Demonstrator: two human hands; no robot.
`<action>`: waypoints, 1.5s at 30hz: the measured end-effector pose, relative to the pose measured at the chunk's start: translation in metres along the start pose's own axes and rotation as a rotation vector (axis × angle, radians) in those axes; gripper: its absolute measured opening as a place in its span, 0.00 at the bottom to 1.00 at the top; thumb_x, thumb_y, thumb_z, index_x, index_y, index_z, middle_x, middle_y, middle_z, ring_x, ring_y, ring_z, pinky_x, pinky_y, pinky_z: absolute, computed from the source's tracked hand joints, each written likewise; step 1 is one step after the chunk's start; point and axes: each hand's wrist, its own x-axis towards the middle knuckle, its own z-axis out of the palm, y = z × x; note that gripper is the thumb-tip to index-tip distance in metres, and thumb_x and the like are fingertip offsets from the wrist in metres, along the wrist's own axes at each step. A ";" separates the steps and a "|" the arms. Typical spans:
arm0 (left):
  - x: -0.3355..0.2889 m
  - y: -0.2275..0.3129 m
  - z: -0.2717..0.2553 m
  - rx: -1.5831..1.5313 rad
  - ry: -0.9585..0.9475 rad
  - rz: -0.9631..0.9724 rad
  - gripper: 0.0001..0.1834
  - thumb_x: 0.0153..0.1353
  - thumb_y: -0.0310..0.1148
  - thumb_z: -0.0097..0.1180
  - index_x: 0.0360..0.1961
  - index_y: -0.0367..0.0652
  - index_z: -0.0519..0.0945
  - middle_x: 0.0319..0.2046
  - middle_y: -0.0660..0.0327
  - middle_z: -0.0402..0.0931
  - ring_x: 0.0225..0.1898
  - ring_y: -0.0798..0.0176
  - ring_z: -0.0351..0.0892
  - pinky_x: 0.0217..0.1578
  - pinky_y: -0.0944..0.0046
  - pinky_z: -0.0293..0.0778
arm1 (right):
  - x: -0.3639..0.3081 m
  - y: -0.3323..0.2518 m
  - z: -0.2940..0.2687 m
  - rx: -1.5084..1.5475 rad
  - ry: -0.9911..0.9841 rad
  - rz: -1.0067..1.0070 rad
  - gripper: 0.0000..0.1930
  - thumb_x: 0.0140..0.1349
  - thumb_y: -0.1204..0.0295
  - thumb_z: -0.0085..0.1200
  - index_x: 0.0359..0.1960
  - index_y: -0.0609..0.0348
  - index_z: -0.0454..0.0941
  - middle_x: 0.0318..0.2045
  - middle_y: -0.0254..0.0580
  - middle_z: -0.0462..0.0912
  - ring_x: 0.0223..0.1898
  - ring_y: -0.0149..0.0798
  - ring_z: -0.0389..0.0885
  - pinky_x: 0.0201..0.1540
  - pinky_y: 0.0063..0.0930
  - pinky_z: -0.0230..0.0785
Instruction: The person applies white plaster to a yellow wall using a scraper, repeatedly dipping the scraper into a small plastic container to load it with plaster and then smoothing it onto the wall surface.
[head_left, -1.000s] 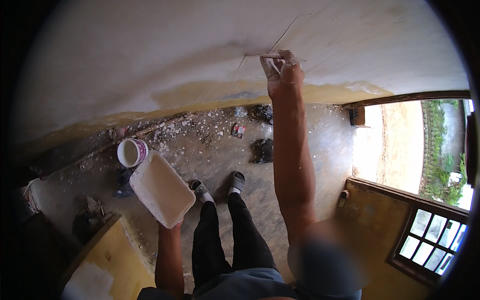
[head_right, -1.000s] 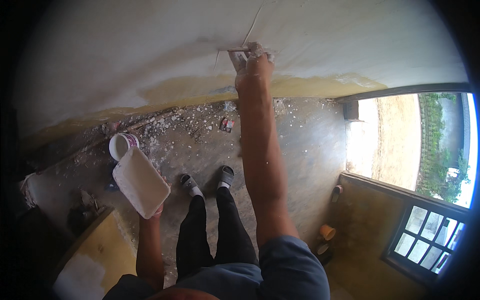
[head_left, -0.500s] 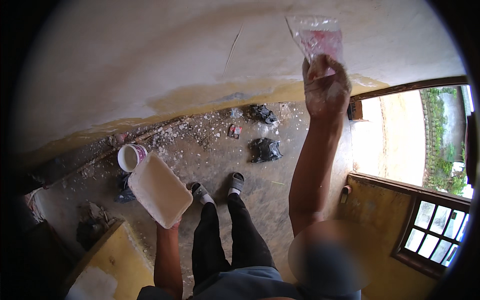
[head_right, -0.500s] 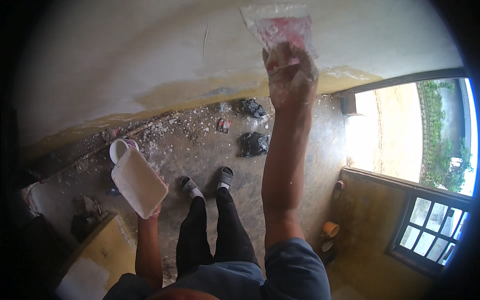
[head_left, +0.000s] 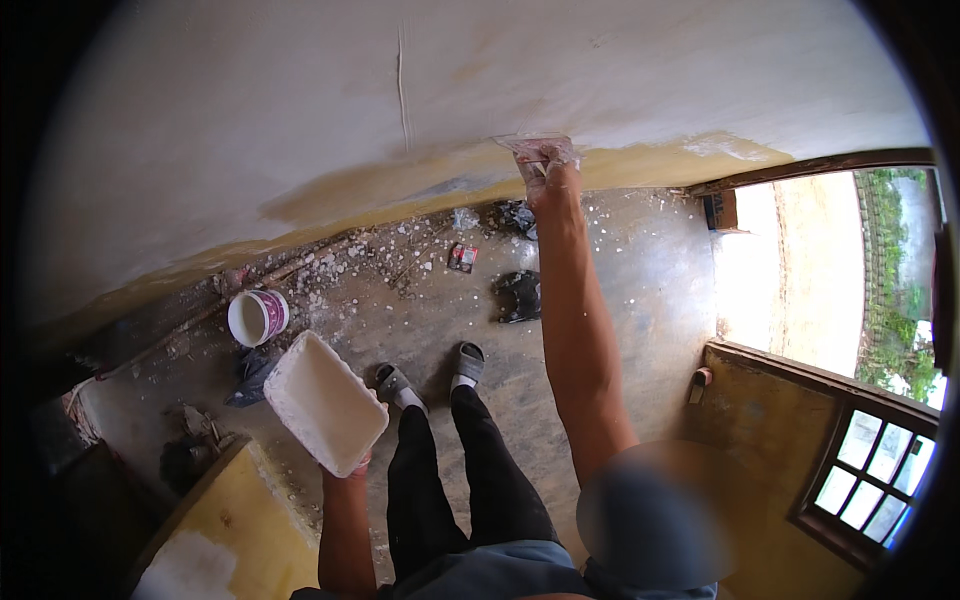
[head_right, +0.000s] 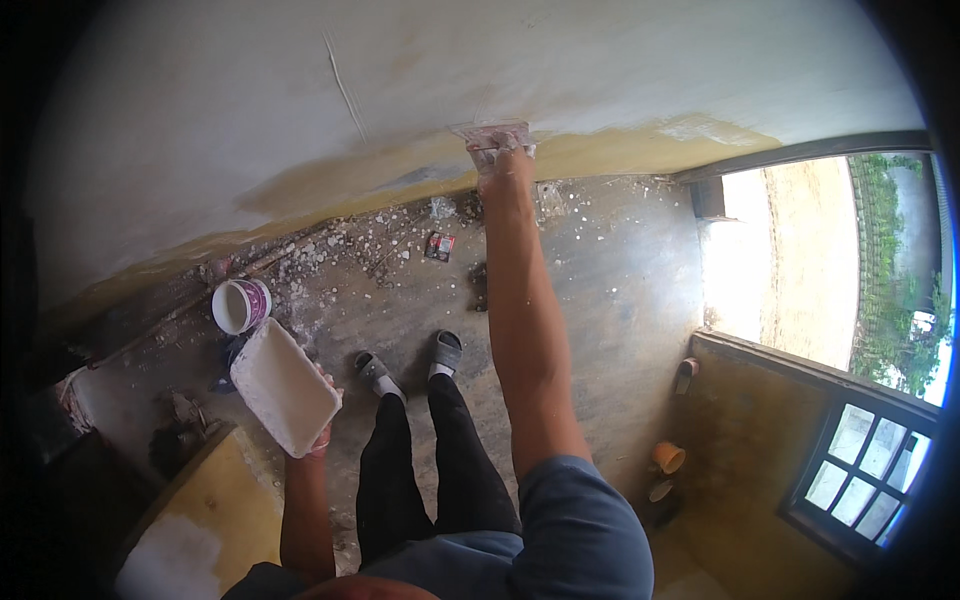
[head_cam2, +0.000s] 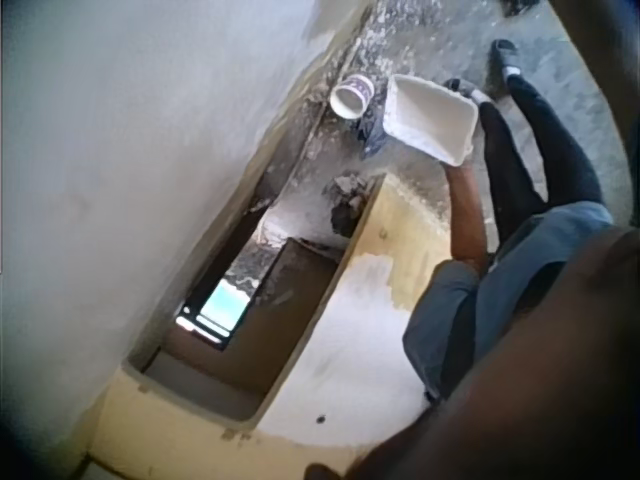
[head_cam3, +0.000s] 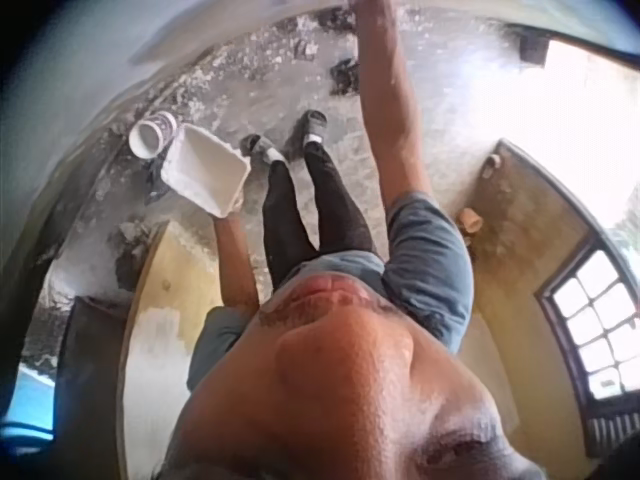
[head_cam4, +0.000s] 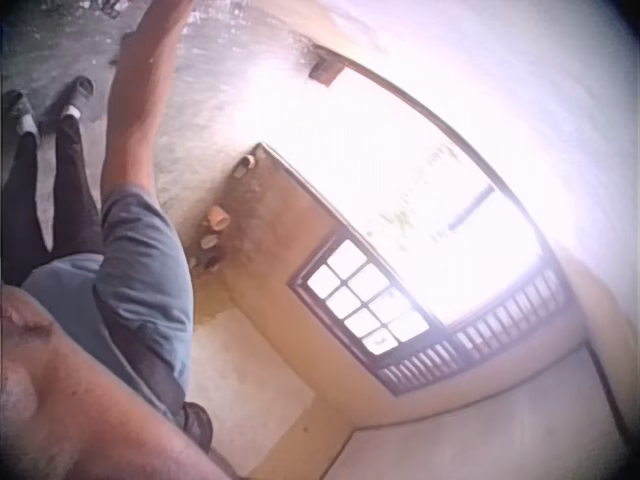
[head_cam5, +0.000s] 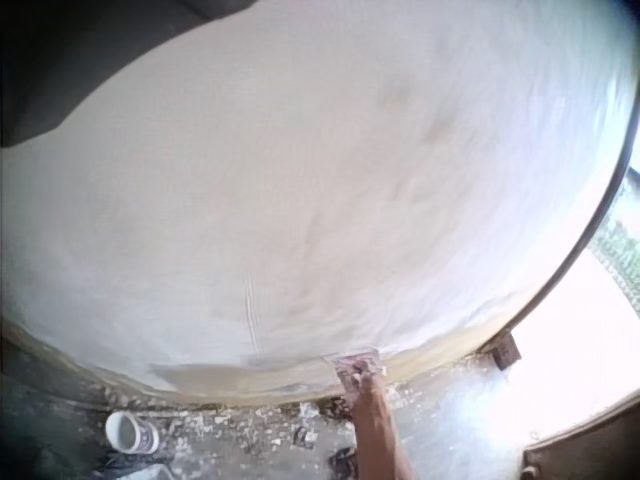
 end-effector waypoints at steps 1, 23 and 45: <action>0.001 -0.004 -0.006 -0.011 -0.052 0.010 0.32 0.67 0.53 0.38 0.68 0.49 0.56 0.63 0.51 0.61 0.61 0.41 0.64 0.61 0.33 0.55 | -0.005 -0.018 0.014 -0.003 -0.011 -0.012 0.07 0.62 0.80 0.45 0.42 0.65 0.67 0.39 0.48 0.72 0.40 0.47 0.76 0.46 0.48 0.77; -0.007 -0.011 0.068 -0.191 0.105 -0.025 0.29 0.67 0.48 0.43 0.65 0.46 0.60 0.58 0.51 0.67 0.56 0.45 0.70 0.55 0.37 0.67 | -0.161 -0.084 0.001 -0.025 -0.218 -0.045 0.20 0.58 0.80 0.53 0.52 0.67 0.65 0.44 0.52 0.76 0.41 0.48 0.80 0.41 0.43 0.79; -0.032 0.001 0.037 -0.079 0.079 0.072 0.31 0.67 0.53 0.39 0.66 0.48 0.59 0.60 0.51 0.65 0.59 0.42 0.67 0.58 0.33 0.61 | -0.142 -0.156 0.142 0.052 -0.235 0.010 0.10 0.58 0.79 0.54 0.36 0.70 0.65 0.34 0.50 0.73 0.38 0.44 0.77 0.51 0.42 0.78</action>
